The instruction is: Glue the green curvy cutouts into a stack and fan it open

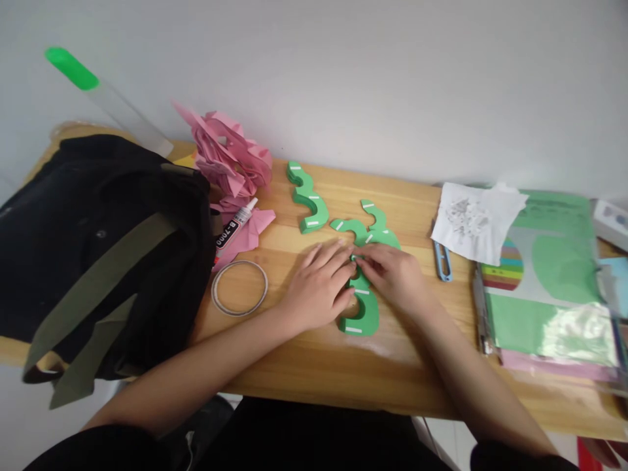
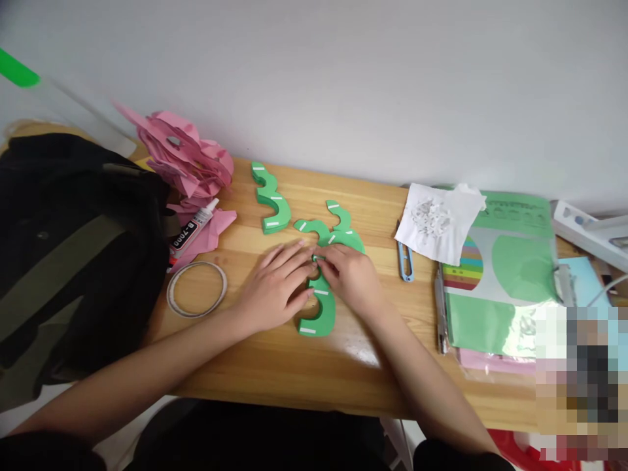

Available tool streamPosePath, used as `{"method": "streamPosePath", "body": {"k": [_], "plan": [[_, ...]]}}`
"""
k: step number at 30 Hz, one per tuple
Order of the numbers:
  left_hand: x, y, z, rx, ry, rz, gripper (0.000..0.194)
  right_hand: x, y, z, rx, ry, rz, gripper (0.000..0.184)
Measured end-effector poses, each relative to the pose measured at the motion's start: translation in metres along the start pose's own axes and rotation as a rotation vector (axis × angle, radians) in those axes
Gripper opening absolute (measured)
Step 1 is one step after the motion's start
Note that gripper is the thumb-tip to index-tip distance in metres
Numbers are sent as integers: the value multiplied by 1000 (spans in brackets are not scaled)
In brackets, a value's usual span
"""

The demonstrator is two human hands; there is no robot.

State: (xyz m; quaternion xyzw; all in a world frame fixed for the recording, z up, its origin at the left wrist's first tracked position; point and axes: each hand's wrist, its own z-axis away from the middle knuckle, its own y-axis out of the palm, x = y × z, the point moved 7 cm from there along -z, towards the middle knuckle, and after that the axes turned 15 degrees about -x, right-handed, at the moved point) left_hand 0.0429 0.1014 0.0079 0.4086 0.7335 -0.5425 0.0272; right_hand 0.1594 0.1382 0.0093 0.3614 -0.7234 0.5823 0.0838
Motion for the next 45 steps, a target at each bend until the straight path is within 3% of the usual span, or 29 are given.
{"method": "streamPosePath", "body": {"k": [9, 16, 24, 31, 45], "plan": [[0, 1, 0, 15, -11, 3, 27, 3, 1, -1, 35, -92, -17, 17], [0, 0, 0, 36, -11, -21, 27, -2, 2, -2, 67, -41, -37, 6], [1, 1, 1, 44, -22, -27, 27, 0, 8, -3, 123, -111, 92, 14], [1, 1, 1, 46, -29, -23, 26, -1, 12, -5, 159, -70, 215, 14], [1, 1, 2, 7, -10, -42, 25, 2, 8, -16, 235, 43, 158, 7]]}}
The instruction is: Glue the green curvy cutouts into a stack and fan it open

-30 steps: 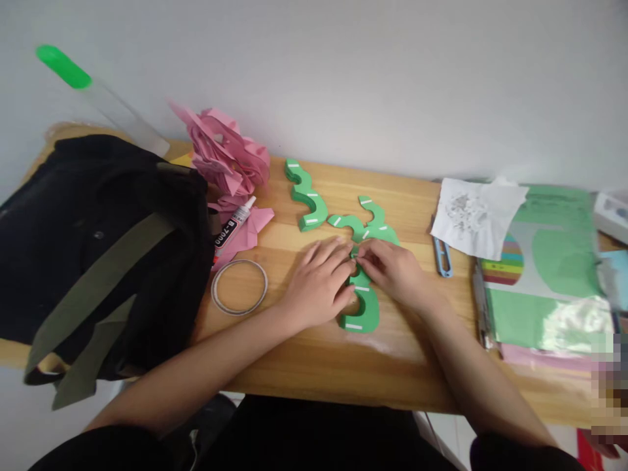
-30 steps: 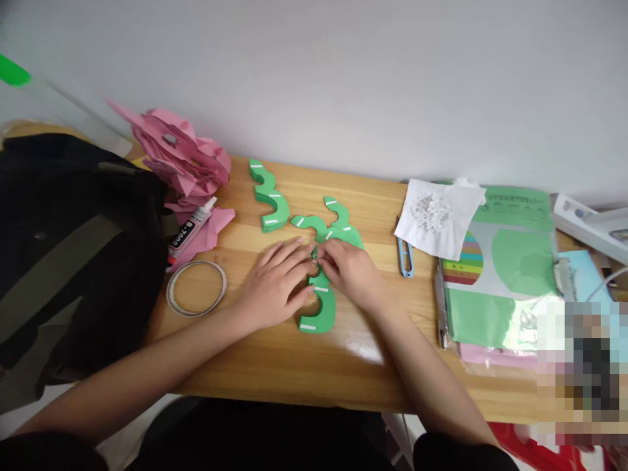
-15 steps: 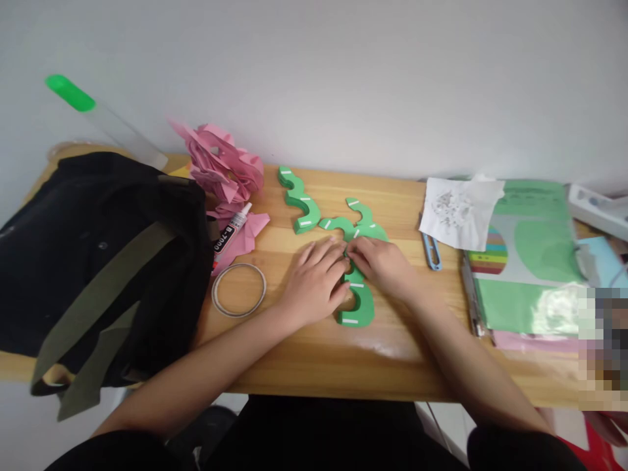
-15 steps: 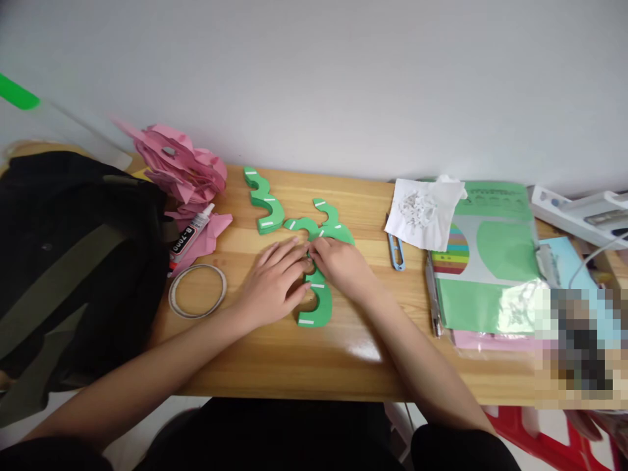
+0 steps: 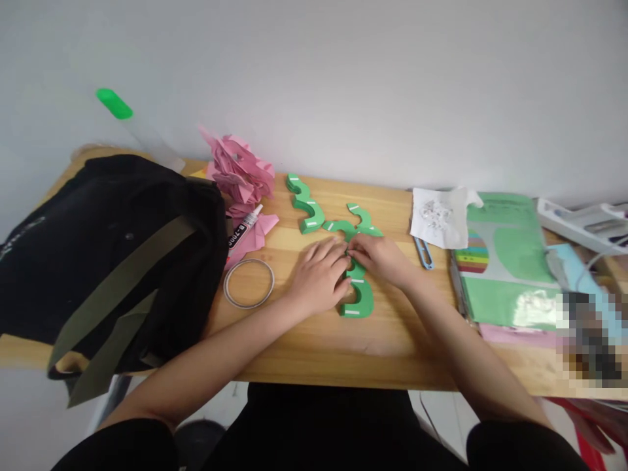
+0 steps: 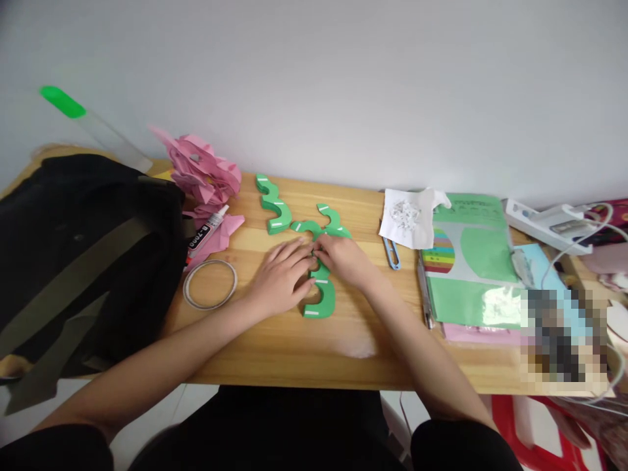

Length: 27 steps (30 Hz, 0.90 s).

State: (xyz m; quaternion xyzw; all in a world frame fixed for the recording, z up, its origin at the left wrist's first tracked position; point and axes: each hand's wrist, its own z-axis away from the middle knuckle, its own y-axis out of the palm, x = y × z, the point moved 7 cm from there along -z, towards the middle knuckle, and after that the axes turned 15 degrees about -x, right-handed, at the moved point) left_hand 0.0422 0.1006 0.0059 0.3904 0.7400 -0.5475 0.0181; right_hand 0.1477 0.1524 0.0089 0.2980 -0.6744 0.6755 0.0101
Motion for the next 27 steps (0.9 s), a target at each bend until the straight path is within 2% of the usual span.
{"method": "streamPosePath", "body": {"k": [5, 12, 21, 27], "plan": [[1, 1, 0, 5, -12, 5, 25, 2, 1, 1, 53, 24, 66, 14], [0, 0, -1, 25, -31, 2, 30, 16, 3, 4, 132, 30, 386, 25], [0, 0, 0, -1, -20, 17, 30, 7, -2, 7, 8, -15, 180, 19], [1, 0, 0, -9, -20, 17, 30, 12, 1, 4, 26, -14, 321, 19]]}}
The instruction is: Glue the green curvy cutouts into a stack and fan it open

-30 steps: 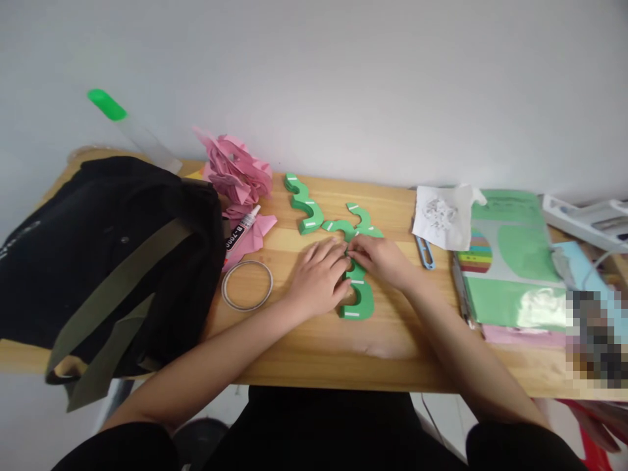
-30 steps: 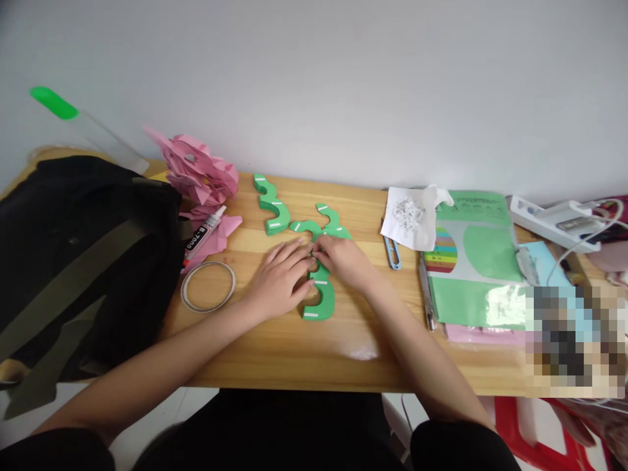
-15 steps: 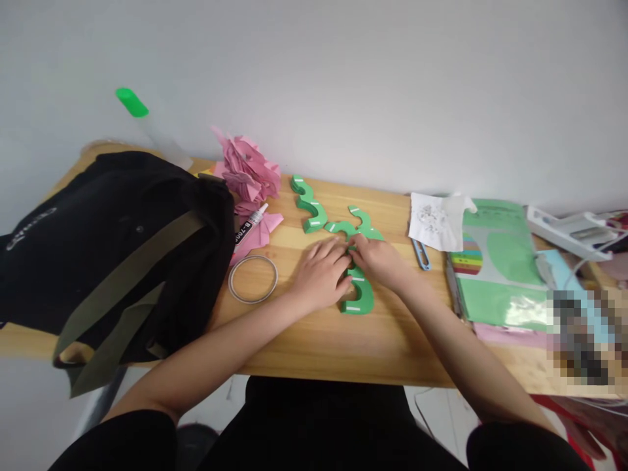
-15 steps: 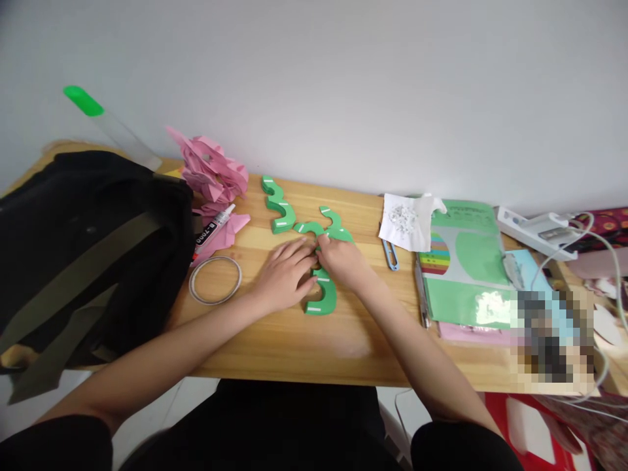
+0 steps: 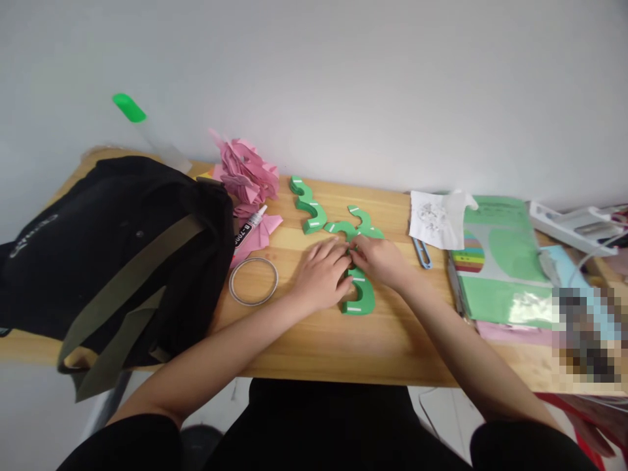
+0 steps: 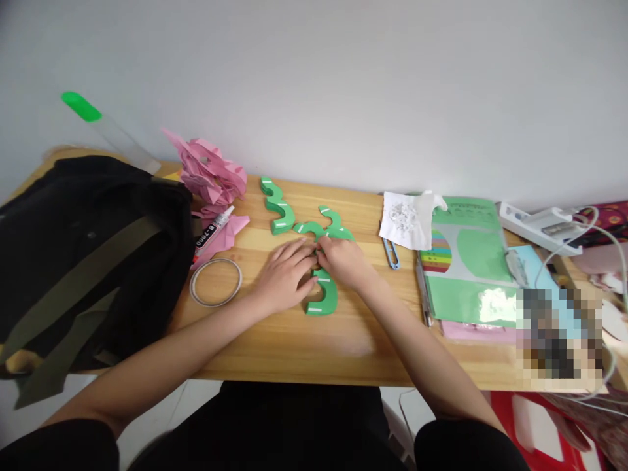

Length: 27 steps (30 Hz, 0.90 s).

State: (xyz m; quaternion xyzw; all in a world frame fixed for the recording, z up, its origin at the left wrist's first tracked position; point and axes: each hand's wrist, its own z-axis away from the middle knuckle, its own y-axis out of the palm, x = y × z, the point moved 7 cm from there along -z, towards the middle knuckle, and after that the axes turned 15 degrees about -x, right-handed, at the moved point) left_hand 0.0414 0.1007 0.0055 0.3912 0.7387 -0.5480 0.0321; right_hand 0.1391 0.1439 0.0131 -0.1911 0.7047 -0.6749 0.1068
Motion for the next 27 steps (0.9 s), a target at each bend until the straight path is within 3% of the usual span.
{"method": "streamPosePath", "body": {"k": [6, 16, 18, 22, 24, 27], "plan": [[1, 1, 0, -2, 13, -15, 33, 1, -1, -1, -7, 5, 39, 21], [2, 0, 1, -13, 15, -8, 30, -12, -10, 1, -108, 124, -120, 13], [1, -1, 1, -16, 10, 2, 27, -37, -23, 4, -191, 224, -211, 10], [1, -1, 1, -16, 0, 11, 26, -125, -57, 17, -416, 599, -409, 6], [1, -1, 0, -14, -4, 11, 27, -166, -70, 22, -443, 739, -422, 5], [1, -1, 0, -2, -10, 15, 27, -200, -85, 16, -421, 759, -251, 2]]}}
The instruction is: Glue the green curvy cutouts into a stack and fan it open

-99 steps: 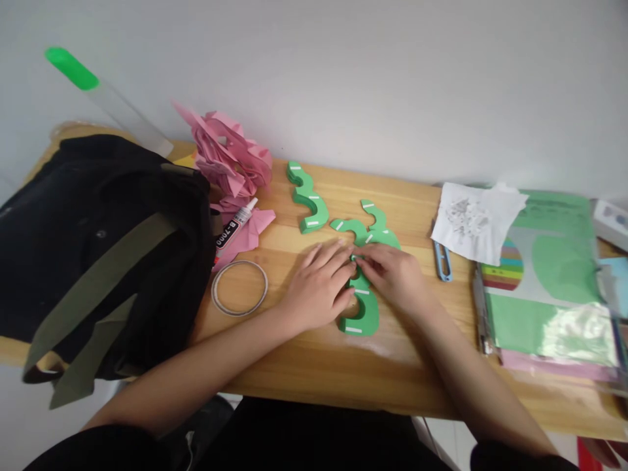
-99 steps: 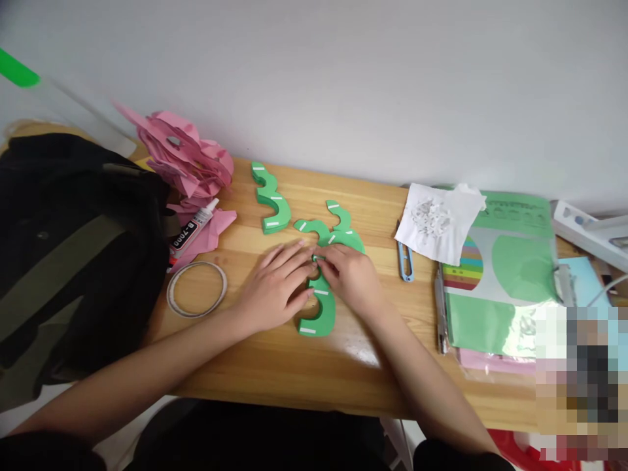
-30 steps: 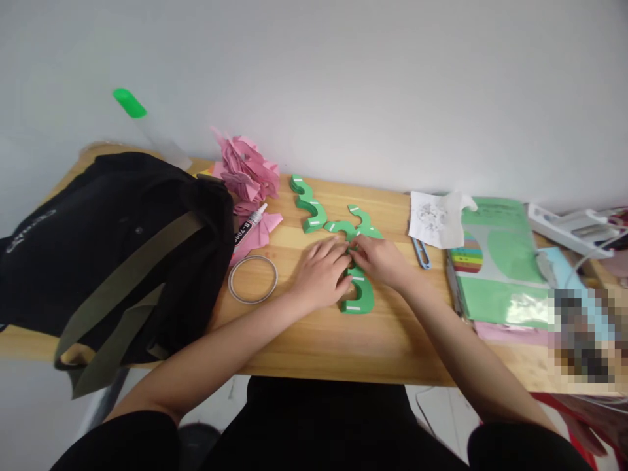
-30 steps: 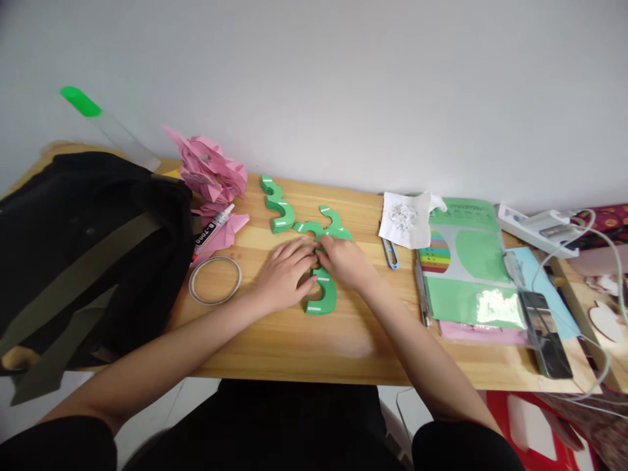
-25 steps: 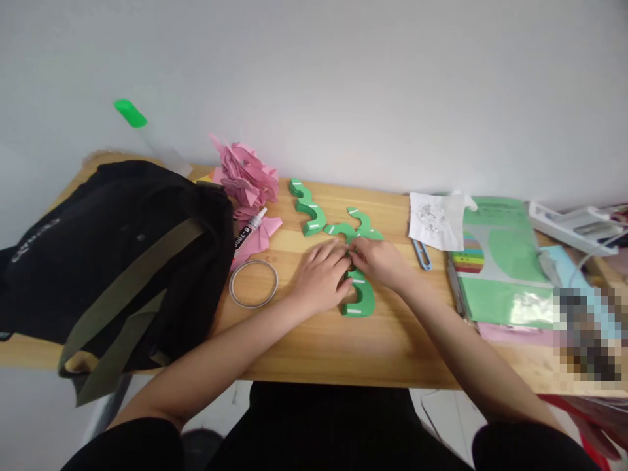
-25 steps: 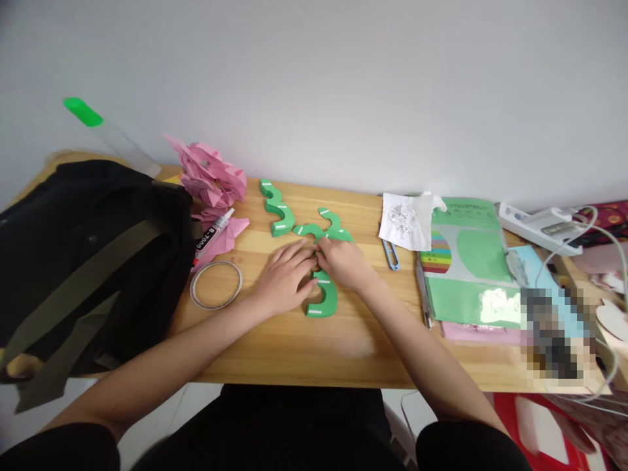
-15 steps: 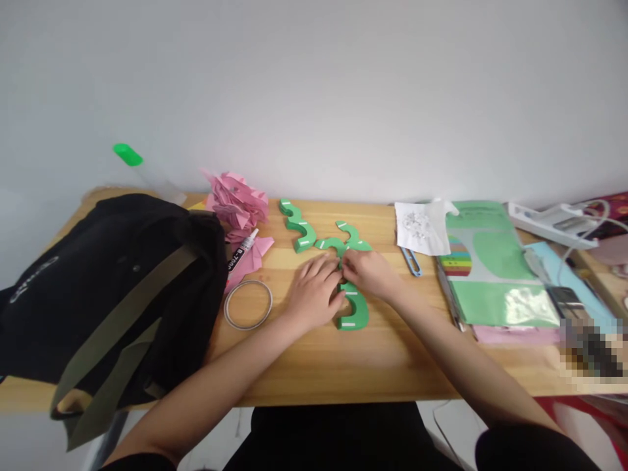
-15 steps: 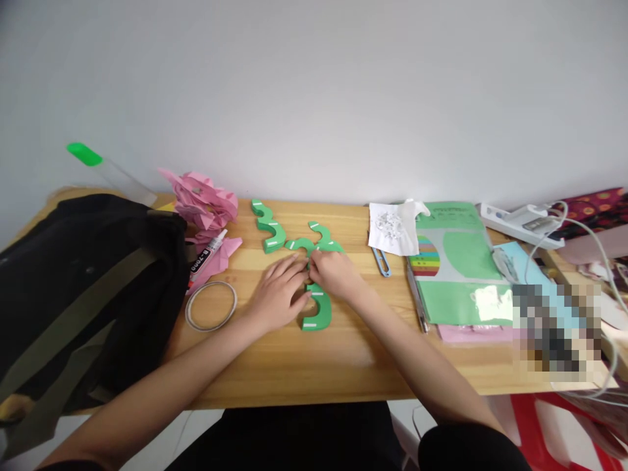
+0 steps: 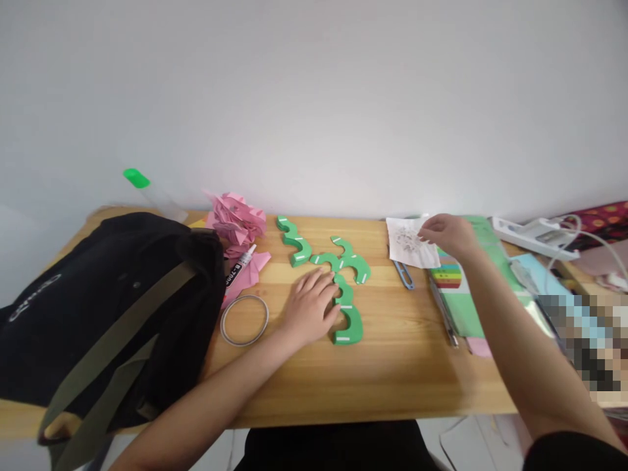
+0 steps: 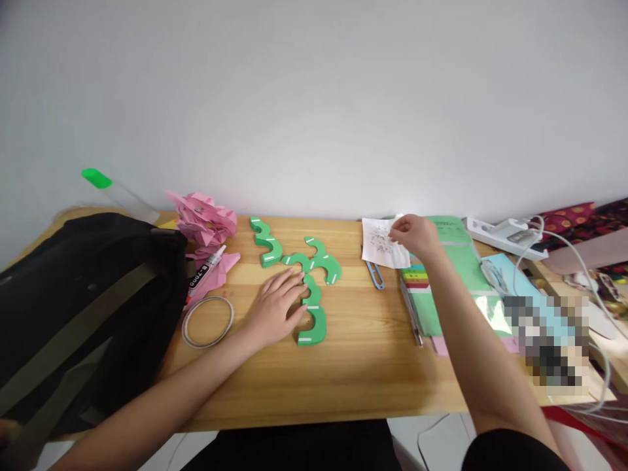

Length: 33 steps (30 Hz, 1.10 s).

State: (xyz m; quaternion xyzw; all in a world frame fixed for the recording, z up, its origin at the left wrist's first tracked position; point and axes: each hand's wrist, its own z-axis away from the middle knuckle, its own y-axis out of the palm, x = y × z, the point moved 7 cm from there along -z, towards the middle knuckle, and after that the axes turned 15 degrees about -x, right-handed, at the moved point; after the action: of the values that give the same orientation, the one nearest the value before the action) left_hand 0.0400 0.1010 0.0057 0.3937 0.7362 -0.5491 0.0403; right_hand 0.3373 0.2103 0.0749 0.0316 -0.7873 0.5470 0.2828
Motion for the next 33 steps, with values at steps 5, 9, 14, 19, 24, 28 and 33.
{"method": "streamPosePath", "body": {"k": [5, 9, 14, 19, 24, 28, 33], "plan": [[0, 0, 0, -1, -5, -1, 27, 14, 13, -13, 84, -303, 279, 13], [1, 1, 0, -8, 15, -4, 28, 18, 20, -9, 111, -375, 376, 31], [1, 1, 0, -3, 22, -9, 29, 25, 7, 9, 82, -402, 424, 32], [4, 2, 0, 16, 17, 4, 28, 59, 7, 86, 123, -477, 190, 24], [6, 3, 1, 13, 27, 0, 29, 92, 46, 189, 392, -571, -160, 19], [5, 3, 1, 8, 46, -12, 29, 87, 63, 211, 311, -566, -216, 21], [5, 3, 1, -16, 60, -16, 28, 79, 67, 208, 299, -595, -241, 22]]}}
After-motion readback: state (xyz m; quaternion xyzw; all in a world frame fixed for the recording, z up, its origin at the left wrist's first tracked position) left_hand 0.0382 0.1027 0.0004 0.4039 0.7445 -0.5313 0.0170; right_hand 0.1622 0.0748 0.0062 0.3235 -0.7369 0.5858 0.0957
